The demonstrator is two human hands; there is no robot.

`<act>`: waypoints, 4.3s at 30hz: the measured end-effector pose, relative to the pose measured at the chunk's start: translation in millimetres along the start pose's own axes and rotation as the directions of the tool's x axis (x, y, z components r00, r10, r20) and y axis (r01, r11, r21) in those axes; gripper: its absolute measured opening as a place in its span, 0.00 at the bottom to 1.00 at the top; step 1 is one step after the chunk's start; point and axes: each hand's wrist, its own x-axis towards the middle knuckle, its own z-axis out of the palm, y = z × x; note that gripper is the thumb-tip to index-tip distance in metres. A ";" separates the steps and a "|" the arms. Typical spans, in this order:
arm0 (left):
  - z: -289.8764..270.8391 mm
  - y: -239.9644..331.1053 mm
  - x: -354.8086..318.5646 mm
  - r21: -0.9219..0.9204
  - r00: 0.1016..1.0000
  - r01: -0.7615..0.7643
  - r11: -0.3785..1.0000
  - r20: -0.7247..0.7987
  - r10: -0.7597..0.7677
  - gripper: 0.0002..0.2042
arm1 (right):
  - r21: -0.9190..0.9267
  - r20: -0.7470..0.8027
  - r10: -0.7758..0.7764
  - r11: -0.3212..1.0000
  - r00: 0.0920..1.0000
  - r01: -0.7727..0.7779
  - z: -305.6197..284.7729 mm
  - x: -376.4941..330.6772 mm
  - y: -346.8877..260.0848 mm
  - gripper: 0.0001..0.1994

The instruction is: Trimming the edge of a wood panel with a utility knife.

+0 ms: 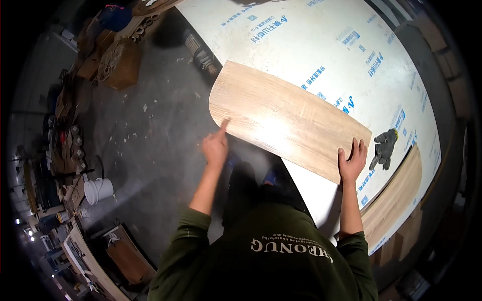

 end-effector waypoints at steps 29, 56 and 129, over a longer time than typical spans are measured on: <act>14.3 -36.0 43.5 -0.213 0.940 0.336 0.917 0.011 -0.342 0.21 | 0.412 0.060 0.027 0.910 0.998 -0.049 -2.1 -29.5 -6.3 0.25; 45.5 13.8 31.5 -0.368 0.998 -0.009 0.930 -0.061 -0.015 0.21 | 0.194 0.263 -0.388 0.918 0.883 0.346 13.8 -47.5 -109.8 0.35; 19.8 -70.2 260.9 -0.771 0.780 0.616 0.161 0.626 0.018 0.23 | -0.098 -0.126 -0.046 0.995 0.991 0.033 -106.3 44.7 -216.9 0.11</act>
